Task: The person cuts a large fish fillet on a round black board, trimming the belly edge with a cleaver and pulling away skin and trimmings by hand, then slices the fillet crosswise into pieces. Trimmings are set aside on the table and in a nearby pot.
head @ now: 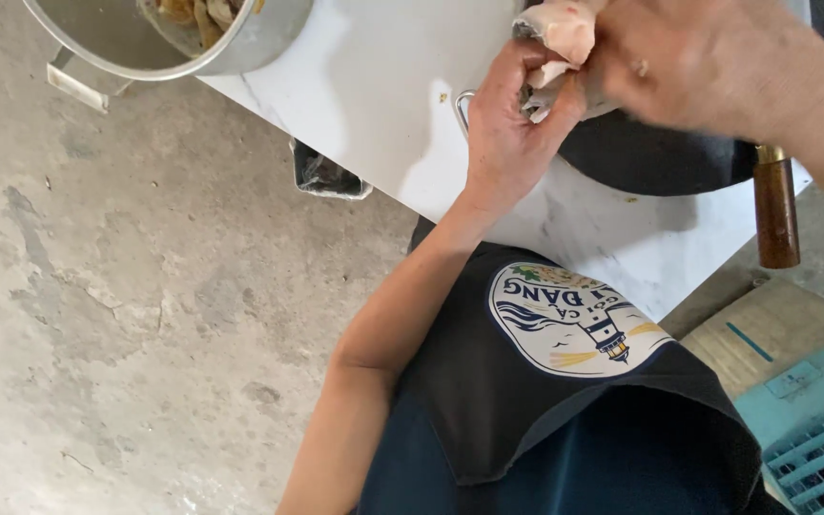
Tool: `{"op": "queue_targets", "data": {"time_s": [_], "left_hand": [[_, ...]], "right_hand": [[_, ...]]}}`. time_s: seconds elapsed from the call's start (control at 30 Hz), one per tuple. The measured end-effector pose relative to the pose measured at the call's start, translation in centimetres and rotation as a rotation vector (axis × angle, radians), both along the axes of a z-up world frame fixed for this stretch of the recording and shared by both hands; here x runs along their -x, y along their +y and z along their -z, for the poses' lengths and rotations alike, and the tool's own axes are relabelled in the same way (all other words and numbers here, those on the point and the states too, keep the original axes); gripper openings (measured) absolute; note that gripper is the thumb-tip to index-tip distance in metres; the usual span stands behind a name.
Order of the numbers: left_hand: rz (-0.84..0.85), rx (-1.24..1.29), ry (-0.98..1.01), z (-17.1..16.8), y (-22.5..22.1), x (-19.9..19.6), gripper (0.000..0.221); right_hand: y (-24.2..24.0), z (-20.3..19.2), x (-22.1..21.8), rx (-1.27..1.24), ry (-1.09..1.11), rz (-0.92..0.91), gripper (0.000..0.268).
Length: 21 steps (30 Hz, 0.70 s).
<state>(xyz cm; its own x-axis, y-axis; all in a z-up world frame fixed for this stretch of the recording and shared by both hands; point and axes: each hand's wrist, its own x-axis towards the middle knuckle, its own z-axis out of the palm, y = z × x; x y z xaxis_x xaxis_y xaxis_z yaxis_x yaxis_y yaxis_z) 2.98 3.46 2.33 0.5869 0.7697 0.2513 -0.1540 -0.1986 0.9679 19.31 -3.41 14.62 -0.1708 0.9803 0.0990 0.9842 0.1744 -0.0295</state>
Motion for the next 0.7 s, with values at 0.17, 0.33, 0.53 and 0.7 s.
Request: {"op": "queue_targets", "data": {"time_s": [0.17,0.33,0.53,0.7], "left_hand": [[0.043,0.122,-0.015,-0.7,-0.2,-0.2,0.018],[-0.036,0.041,0.051,-0.7,-0.9,-0.3,0.023],[-0.099,0.034,0.170,-0.3,-0.7,-0.4,0.029],[-0.117,0.080,0.285,0.4,-0.9,-0.3,0.032]], "right_hand": [[0.9,-1.9,1.1,-0.054,-0.084,-0.048,0.018],[1.0,-2.7,2.0,-0.049,-0.113,-0.043,0.018],[-0.5,0.9,1.7,0.086,-0.278,-0.025,0.018],[-0.7,2.2,0.5,-0.010,-0.214,0.031,0.012]]}}
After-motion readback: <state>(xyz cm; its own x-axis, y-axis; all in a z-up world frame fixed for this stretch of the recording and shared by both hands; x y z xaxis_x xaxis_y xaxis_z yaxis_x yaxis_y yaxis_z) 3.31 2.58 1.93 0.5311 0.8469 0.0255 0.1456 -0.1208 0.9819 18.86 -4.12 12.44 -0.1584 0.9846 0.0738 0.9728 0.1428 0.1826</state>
